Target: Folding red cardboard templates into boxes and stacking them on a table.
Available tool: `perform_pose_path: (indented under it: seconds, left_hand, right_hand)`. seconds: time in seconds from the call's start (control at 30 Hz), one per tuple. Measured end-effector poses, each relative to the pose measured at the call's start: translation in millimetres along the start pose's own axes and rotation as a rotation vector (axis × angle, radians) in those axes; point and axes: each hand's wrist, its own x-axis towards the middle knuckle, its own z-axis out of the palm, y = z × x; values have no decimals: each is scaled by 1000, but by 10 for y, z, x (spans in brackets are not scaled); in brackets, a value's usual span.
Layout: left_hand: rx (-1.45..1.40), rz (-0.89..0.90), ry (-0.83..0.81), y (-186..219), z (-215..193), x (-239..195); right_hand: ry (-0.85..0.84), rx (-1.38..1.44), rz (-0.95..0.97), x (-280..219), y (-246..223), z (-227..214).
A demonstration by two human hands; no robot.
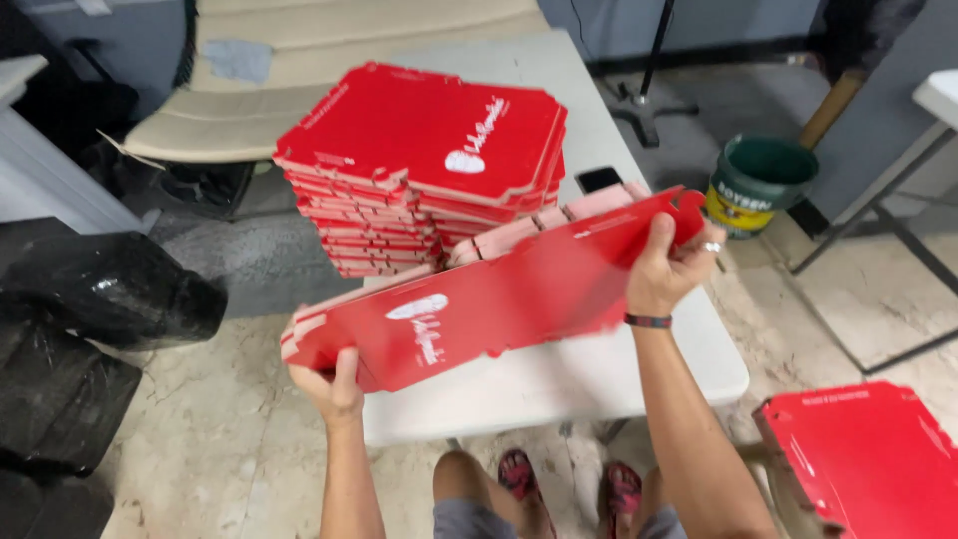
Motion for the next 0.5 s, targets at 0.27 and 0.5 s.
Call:
perform_pose_path:
  seconds: [0.27,0.5]
  left_hand:
    - [-11,-33,-129,-258,-131,40]
    - [-88,-121,-214,-553,-254,33]
  right_hand:
    - [-393,110,201,64,-220,108]
    - [-654,143,537,234,15,-28]
